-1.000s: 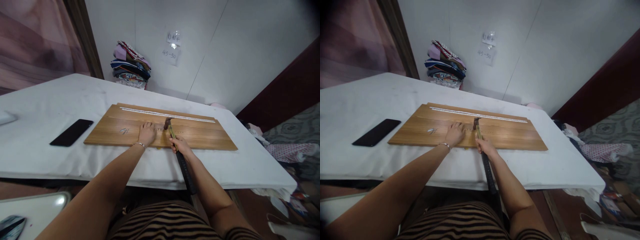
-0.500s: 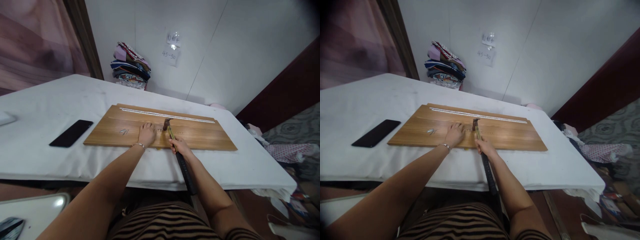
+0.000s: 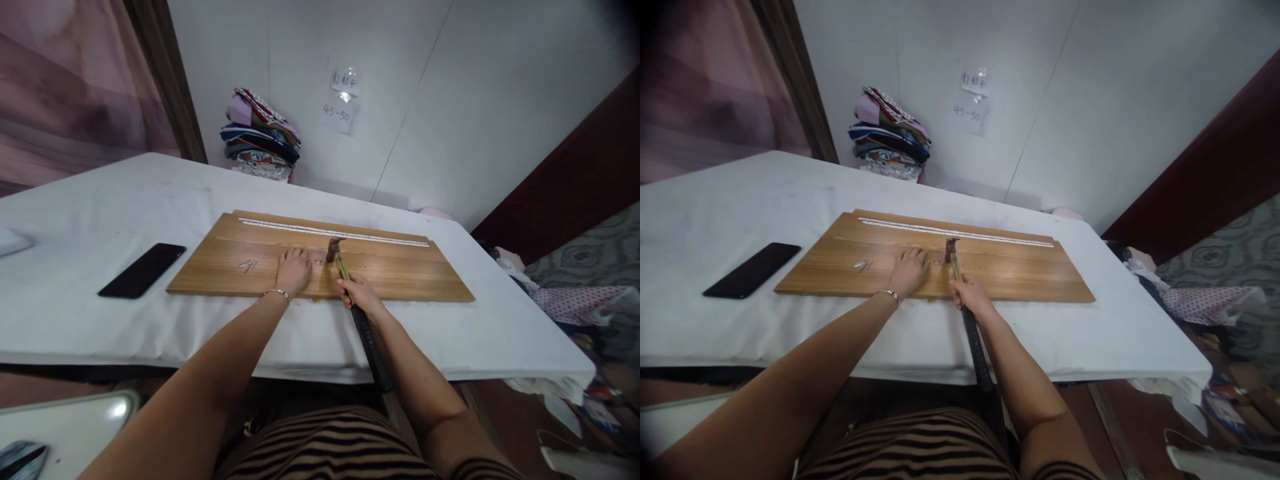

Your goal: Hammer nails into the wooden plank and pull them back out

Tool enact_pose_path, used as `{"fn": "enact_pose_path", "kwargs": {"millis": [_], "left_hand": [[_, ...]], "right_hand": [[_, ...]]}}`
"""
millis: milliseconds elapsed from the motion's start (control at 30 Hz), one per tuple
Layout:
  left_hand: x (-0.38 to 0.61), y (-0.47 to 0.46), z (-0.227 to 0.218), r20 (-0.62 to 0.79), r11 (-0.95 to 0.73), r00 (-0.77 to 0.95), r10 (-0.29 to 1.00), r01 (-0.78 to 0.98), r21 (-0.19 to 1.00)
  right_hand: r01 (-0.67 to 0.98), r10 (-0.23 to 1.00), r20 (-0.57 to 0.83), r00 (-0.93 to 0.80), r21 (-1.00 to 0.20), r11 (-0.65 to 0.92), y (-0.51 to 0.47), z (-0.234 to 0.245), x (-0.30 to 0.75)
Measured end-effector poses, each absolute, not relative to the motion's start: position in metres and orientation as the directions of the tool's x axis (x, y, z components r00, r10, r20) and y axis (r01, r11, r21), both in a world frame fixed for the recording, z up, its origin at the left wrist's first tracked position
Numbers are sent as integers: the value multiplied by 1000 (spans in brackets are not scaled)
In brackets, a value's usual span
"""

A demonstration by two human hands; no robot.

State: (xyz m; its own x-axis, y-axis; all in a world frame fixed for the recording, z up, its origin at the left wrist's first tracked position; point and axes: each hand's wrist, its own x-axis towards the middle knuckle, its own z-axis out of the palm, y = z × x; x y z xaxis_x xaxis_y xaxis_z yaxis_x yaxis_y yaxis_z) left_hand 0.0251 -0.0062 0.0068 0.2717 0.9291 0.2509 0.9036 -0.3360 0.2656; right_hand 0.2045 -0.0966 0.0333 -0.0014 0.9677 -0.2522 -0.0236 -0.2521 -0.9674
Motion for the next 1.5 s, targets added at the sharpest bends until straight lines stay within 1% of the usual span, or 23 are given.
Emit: {"fn": "enact_pose_path", "kwargs": {"millis": [333, 633, 800, 1067, 1200, 1500], "left_hand": [[23, -5, 5, 239, -341, 285, 928, 909, 240], [22, -4, 3, 256, -345, 283, 924, 906, 244], [21, -2, -1, 258, -347, 285, 923, 907, 238], [22, -1, -4, 287, -354, 285, 915, 907, 227], [22, -1, -2, 271, -346, 283, 920, 911, 223], [22, -3, 2, 239, -341, 289, 927, 915, 216]], "right_hand": [[-10, 965, -264, -5, -965, -264, -97, 35, 204], [-25, 956, -294, -9, -955, -294, -95, 36, 203], [-36, 964, -263, -29, -964, -264, -96, 37, 204], [-9, 957, -288, -20, -957, -289, -95, 39, 204], [3, 961, -274, -45, -962, -274, -95, 35, 204], [11, 961, -275, -36, -962, -274, -94, 35, 204]]}}
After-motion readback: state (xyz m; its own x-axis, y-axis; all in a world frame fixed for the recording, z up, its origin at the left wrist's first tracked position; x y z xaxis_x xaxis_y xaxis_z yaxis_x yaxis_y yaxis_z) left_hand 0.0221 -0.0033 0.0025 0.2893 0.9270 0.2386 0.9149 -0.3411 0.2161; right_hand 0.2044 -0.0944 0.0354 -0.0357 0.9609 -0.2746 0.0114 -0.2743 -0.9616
